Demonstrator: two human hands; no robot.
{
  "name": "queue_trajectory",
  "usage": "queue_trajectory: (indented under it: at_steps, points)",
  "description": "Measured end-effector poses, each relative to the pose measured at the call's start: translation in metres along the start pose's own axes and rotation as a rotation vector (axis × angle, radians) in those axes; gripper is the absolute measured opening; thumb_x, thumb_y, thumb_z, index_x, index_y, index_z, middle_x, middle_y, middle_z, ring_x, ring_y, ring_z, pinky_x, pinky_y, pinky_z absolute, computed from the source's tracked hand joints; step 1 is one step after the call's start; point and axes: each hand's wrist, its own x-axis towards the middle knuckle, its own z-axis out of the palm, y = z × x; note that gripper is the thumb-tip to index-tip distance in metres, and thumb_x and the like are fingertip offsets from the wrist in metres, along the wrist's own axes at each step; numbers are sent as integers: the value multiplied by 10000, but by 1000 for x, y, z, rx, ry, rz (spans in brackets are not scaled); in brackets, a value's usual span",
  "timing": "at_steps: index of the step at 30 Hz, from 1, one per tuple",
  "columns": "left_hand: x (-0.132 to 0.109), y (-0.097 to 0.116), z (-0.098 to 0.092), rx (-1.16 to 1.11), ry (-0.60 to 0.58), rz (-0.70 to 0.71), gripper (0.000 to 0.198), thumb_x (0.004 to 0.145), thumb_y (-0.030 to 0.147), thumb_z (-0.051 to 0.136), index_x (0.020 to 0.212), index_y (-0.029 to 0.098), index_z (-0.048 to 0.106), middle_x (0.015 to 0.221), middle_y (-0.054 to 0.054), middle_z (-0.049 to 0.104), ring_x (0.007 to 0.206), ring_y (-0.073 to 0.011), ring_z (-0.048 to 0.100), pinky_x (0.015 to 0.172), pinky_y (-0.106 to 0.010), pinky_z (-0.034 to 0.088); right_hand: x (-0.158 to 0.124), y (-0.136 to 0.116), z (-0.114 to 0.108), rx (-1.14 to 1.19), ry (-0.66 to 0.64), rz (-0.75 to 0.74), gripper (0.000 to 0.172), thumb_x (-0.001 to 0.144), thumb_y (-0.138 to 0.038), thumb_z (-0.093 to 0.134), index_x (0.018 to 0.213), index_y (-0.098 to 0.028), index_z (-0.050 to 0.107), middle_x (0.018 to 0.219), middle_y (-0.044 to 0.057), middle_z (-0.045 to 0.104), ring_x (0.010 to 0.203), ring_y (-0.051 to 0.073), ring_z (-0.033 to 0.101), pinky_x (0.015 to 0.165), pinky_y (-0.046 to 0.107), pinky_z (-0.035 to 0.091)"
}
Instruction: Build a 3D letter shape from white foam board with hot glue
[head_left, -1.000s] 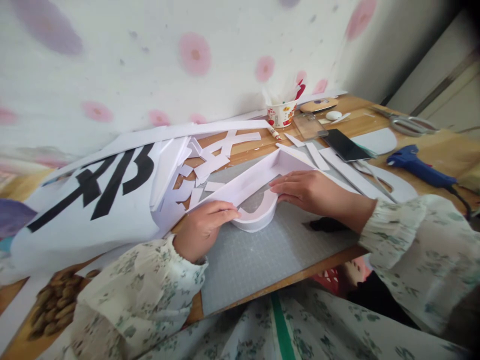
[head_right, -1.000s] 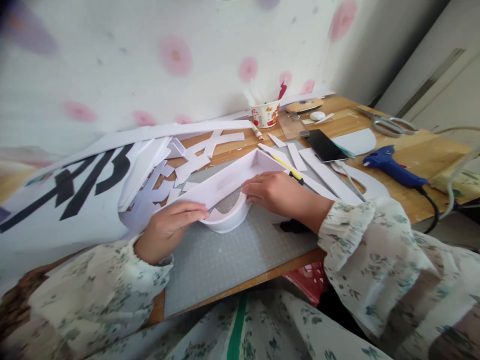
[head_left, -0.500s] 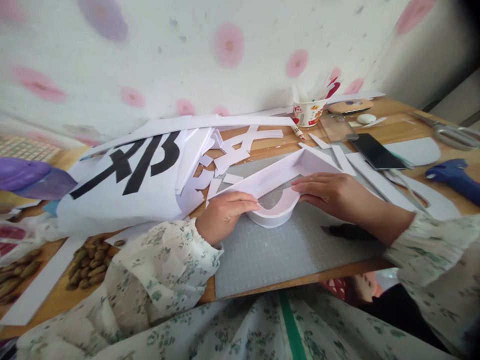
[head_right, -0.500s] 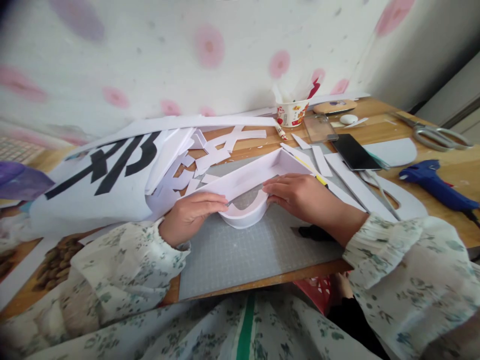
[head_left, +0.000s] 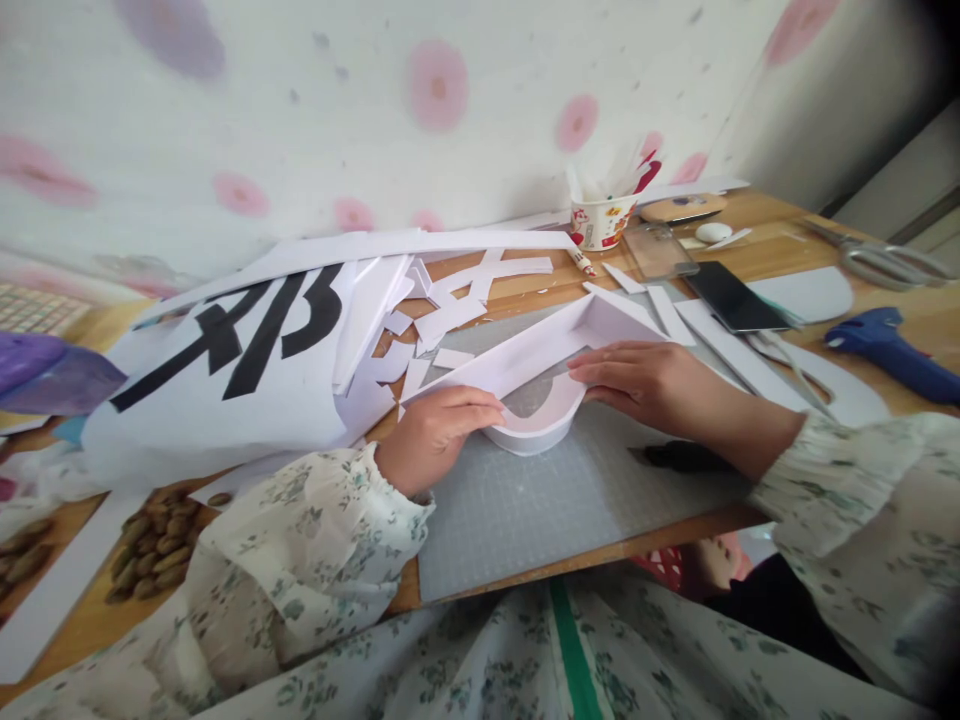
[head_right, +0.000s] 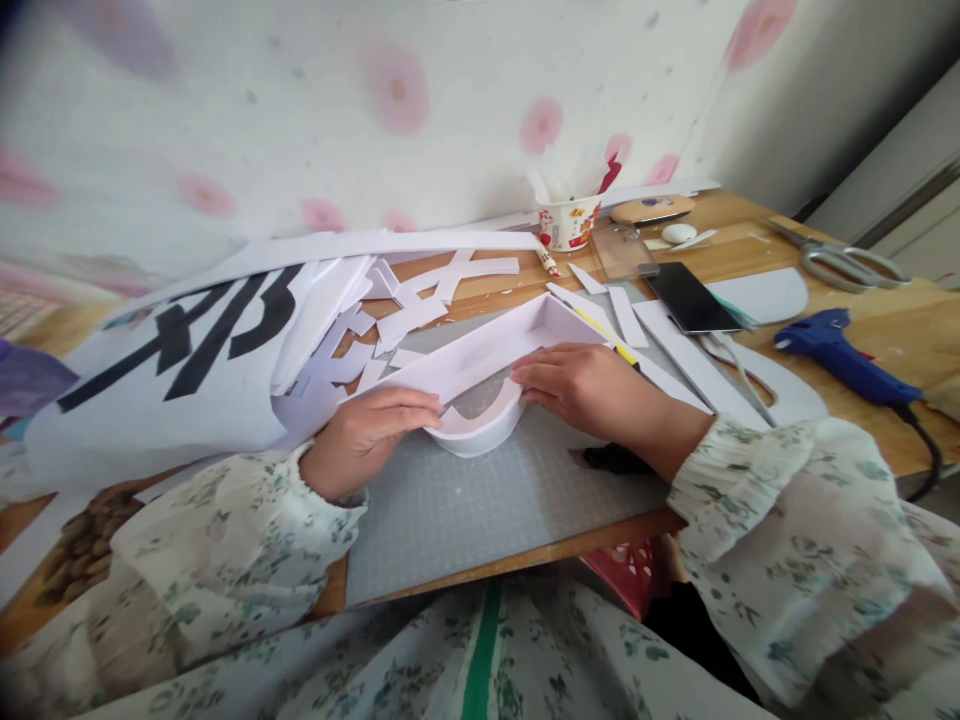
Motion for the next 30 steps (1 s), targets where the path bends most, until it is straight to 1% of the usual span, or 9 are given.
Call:
queue_trajectory:
  at_steps: [6, 9, 15, 20, 25, 30]
  points:
    - [-1, 0, 1, 4, 3, 2, 259, 915, 78, 491, 959, 191, 719, 1026, -76, 716, 947, -142, 667, 854, -274, 549, 2, -1, -2, 25, -7, -11, 200, 905, -230, 561, 1027, -140, 690, 1070, 87, 721, 953, 205, 684, 860, 335, 550]
    - [-2, -2, 1, 13, -4, -11, 270, 911, 63, 492, 978, 199, 714, 1041, -71, 705, 975, -143, 650, 884, -286, 530, 2, -3, -3, 15, 4, -8, 192, 899, -214, 567, 1022, -134, 691, 1057, 89, 725, 939, 208, 687, 848, 341, 555]
    - [-3, -2, 1, -4, -12, -13, 267, 903, 54, 503, 989, 200, 710, 1056, -69, 698, 989, -149, 639, 891, -290, 520, 2, -3, -2, 19, 15, -9, 187, 898, -212, 568, 1015, -132, 690, 1056, 92, 725, 935, 213, 689, 842, 348, 557]
    - [-3, -1, 1, -12, -23, -14, 276, 911, 60, 487, 986, 203, 711, 1058, -71, 697, 1001, -156, 639, 896, -300, 520, 3, -2, -3, 15, 3, -4, 195, 905, -223, 557, 1019, -138, 691, 1057, 94, 725, 942, 215, 688, 850, 347, 556]
    - [-5, -4, 1, -28, -34, -20, 257, 901, 74, 519, 1002, 215, 709, 1078, -60, 689, 1018, -165, 633, 909, -305, 509, 3, -3, -4, 25, -33, 13, 208, 912, -234, 545, 1037, -149, 688, 1084, 95, 716, 969, 222, 680, 868, 364, 551]
    - [-7, -4, 0, -51, -39, -38, 258, 897, 75, 534, 1017, 228, 703, 1092, -57, 680, 1031, -169, 626, 910, -307, 504, 4, -4, -5, 37, -39, 25, 213, 919, -232, 531, 1032, -151, 692, 1087, 95, 715, 963, 220, 679, 869, 368, 548]
